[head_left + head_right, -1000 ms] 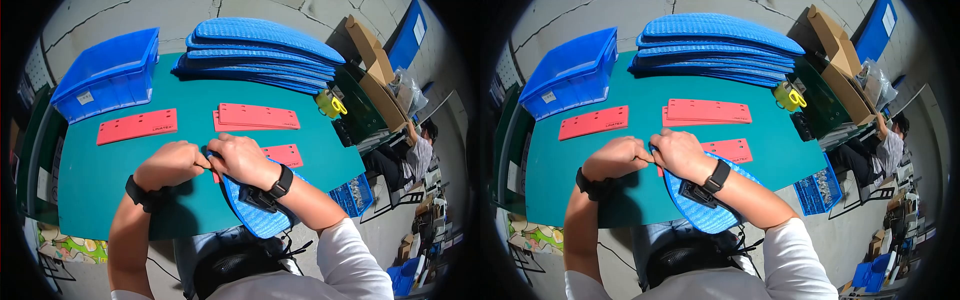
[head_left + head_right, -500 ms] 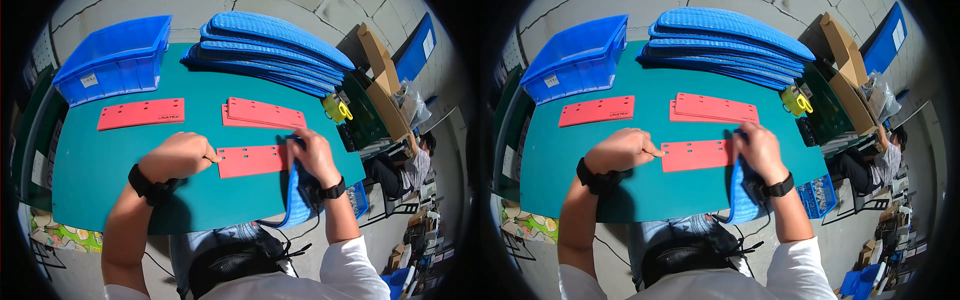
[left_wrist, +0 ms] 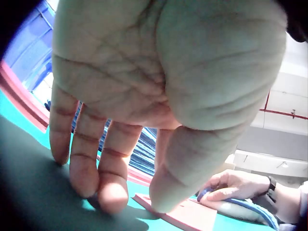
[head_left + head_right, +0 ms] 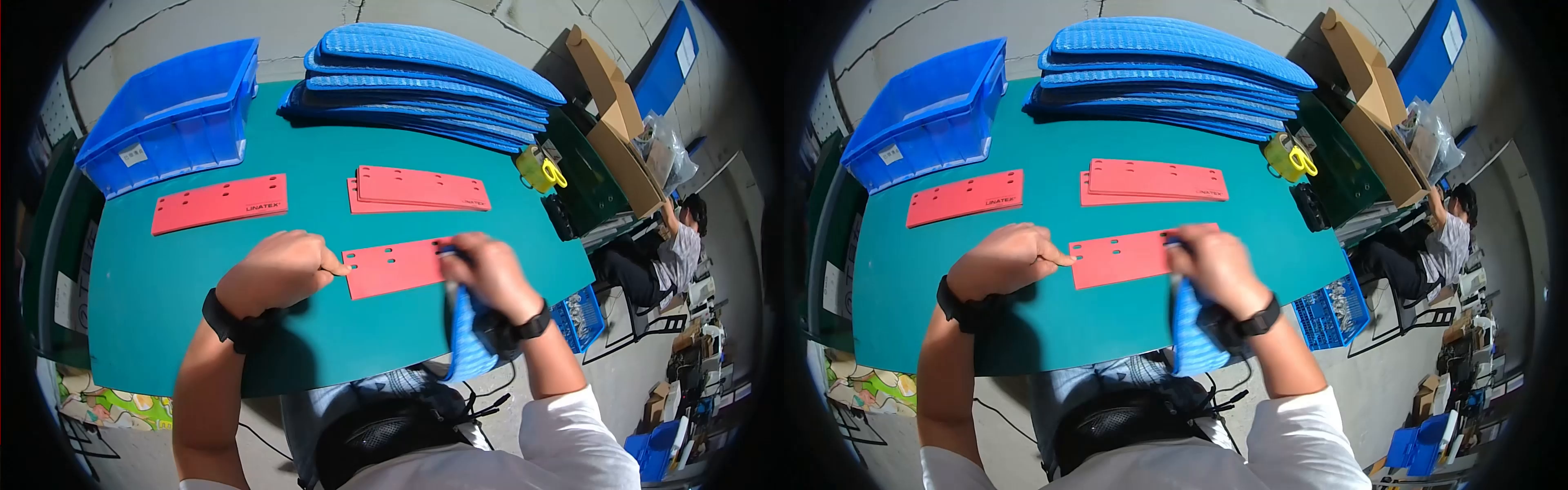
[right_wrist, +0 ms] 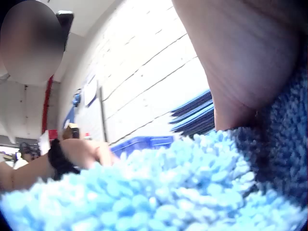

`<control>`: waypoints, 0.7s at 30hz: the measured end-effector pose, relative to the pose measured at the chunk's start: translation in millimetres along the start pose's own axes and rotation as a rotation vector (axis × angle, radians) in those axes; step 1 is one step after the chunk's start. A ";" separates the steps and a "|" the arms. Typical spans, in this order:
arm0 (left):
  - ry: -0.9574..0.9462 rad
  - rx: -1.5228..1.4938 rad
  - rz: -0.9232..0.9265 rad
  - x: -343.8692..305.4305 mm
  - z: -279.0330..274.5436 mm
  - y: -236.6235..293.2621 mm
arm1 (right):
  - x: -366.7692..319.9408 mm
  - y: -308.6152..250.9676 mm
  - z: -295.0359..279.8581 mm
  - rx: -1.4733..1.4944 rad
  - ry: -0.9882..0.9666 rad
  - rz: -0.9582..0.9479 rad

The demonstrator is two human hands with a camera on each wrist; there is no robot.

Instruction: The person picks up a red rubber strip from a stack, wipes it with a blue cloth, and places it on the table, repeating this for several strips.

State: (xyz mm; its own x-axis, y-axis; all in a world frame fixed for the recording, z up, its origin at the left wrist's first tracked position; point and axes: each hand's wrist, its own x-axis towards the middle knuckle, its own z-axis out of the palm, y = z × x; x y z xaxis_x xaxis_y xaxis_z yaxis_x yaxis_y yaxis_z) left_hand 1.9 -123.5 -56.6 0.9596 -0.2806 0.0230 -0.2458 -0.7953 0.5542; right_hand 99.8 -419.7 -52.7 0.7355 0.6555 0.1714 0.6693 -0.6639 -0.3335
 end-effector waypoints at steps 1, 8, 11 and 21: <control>0.007 -0.006 -0.002 0.5 -0.3 0.3 | -5.5 25.4 -6.1 0.109 0.050 0.070; -0.030 -0.011 -0.036 3.7 -1.7 4.6 | -18.3 74.6 -34.9 -0.190 0.157 0.202; -0.057 0.016 -0.063 4.8 -4.2 9.4 | 1.3 32.6 -26.9 -0.183 0.172 0.005; -0.034 0.055 -0.076 -0.5 -3.8 10.7 | 45.2 -51.1 42.7 -0.033 0.079 -0.306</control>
State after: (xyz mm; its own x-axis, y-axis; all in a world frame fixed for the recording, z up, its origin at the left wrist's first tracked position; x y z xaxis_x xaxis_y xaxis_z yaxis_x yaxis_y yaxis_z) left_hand -0.7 -129.9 -47.6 0.9708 -0.2356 -0.0461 -0.1805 -0.8429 0.5069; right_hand 94.3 -340.8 -67.5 0.5045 0.7974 0.3311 0.8629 -0.4523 -0.2255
